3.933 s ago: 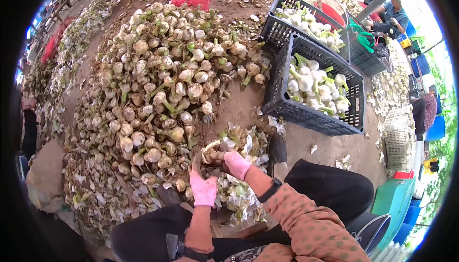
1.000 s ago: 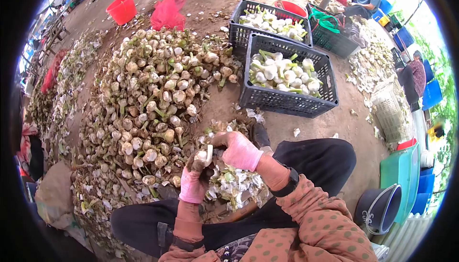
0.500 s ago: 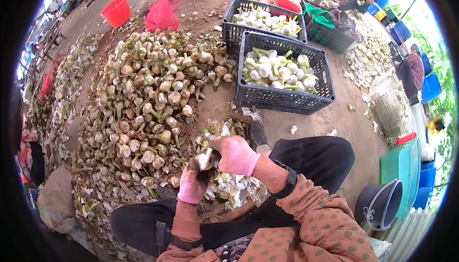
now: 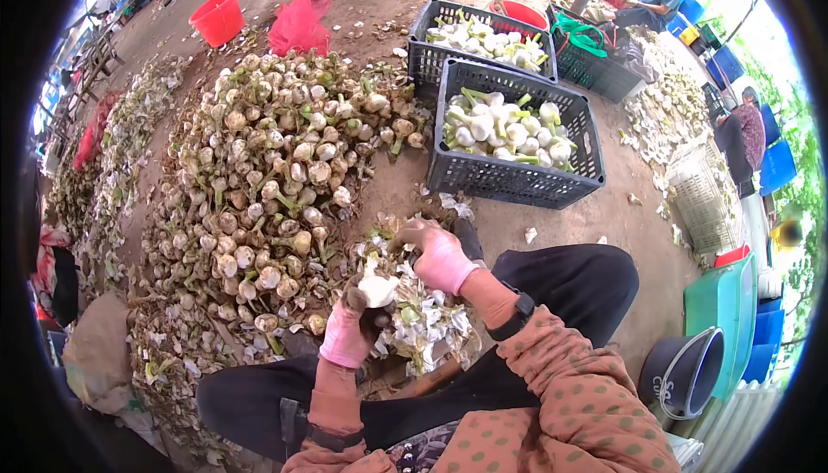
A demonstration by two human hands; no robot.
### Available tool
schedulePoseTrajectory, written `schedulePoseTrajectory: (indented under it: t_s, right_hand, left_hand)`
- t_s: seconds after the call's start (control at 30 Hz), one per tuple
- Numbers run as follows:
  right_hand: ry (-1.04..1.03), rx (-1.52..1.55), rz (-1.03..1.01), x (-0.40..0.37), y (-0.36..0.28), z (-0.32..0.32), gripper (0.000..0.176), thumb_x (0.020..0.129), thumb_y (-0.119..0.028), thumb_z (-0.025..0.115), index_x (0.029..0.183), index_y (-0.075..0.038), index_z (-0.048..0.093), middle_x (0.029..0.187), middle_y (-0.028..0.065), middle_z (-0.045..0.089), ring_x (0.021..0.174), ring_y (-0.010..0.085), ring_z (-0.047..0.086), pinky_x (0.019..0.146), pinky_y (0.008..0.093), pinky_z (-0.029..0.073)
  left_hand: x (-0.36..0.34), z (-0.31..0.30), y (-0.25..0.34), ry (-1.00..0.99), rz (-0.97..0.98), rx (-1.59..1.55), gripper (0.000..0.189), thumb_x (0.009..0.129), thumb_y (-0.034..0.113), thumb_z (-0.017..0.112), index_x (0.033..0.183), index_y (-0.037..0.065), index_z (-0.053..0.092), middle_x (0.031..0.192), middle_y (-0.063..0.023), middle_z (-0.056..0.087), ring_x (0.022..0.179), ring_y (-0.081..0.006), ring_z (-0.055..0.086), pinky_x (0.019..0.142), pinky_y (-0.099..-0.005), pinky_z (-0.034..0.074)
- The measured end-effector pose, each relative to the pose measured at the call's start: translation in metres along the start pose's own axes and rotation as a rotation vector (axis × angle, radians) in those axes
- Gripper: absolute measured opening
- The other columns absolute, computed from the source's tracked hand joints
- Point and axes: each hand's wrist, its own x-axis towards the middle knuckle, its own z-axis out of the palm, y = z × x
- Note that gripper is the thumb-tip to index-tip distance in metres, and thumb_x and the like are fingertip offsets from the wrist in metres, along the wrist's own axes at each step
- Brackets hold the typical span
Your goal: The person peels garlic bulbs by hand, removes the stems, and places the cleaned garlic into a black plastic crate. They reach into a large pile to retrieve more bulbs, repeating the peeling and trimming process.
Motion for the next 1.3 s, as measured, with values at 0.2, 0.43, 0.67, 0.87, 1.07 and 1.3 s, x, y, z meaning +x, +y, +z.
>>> schedulePoseTrajectory:
  t_s: [0.2, 0.43, 0.67, 0.87, 1.07, 1.3]
  right_hand:
    - [-0.274, 0.628, 0.108, 0.009, -0.044, -0.031, 0.039, 0.077, -0.004, 0.069, 0.115, -0.007, 0.064, 0.110, 0.0096, 0.064, 0.106, 0.0192, 0.059, 0.094, 0.0337, 0.045]
    - [-0.529, 0.603, 0.067, 0.024, -0.052, -0.038, 0.041, 0.075, -0.001, 0.067, 0.116, -0.006, 0.063, 0.111, 0.0103, 0.064, 0.105, 0.0208, 0.059, 0.092, 0.0338, 0.047]
    - [-0.556, 0.331, -0.142, 0.024, -0.044, -0.027, 0.026, 0.072, -0.003, 0.064, 0.097, -0.004, 0.069, 0.093, 0.0117, 0.067, 0.090, 0.0263, 0.063, 0.082, 0.0341, 0.050]
    - [-0.456, 0.341, -0.013, 0.010, -0.037, -0.021, 0.020, 0.071, -0.002, 0.060, 0.091, -0.003, 0.066, 0.089, 0.0133, 0.066, 0.084, 0.0281, 0.064, 0.076, 0.0373, 0.050]
    - [-0.144, 0.342, 0.063, 0.003, -0.015, -0.014, 0.030, 0.072, 0.005, 0.054, 0.097, -0.006, 0.067, 0.093, 0.0127, 0.066, 0.089, 0.0254, 0.063, 0.079, 0.0335, 0.049]
    - [-0.499, 0.142, -0.148, 0.006, -0.063, -0.039, 0.029, 0.072, -0.009, 0.066, 0.100, -0.009, 0.068, 0.093, 0.0127, 0.063, 0.088, 0.0307, 0.061, 0.080, 0.0374, 0.048]
  left_hand:
    - [0.002, -0.006, 0.001, 0.155, 0.047, 0.037, 0.067, 0.071, 0.031, 0.083, 0.122, 0.002, 0.050, 0.106, -0.0053, 0.062, 0.093, -0.0145, 0.061, 0.079, -0.0255, 0.051]
    - [0.000, 0.001, 0.012, 0.105, 0.096, 0.193, 0.071, 0.065, 0.029, 0.087, 0.119, -0.003, 0.053, 0.103, -0.0069, 0.063, 0.094, -0.0144, 0.060, 0.083, -0.0267, 0.049]
    - [0.002, 0.003, 0.014, 0.153, 0.091, 0.685, 0.072, 0.056, 0.034, 0.090, 0.107, -0.006, 0.059, 0.096, -0.0097, 0.065, 0.089, -0.0145, 0.059, 0.080, -0.0294, 0.049]
    - [0.003, 0.012, 0.014, 0.065, 0.047, 0.753, 0.071, 0.055, 0.029, 0.091, 0.110, -0.003, 0.059, 0.098, -0.0065, 0.065, 0.091, -0.0135, 0.059, 0.082, -0.0286, 0.049]
    - [0.002, 0.012, 0.010, 0.131, 0.098, 0.691, 0.059, 0.057, 0.031, 0.089, 0.099, -0.001, 0.061, 0.090, -0.0058, 0.066, 0.085, -0.0118, 0.060, 0.078, -0.0285, 0.050]
    - [0.003, 0.004, 0.002, 0.101, 0.137, 0.696, 0.067, 0.056, 0.034, 0.090, 0.103, -0.001, 0.059, 0.092, -0.0069, 0.065, 0.084, -0.0125, 0.059, 0.076, -0.0279, 0.050]
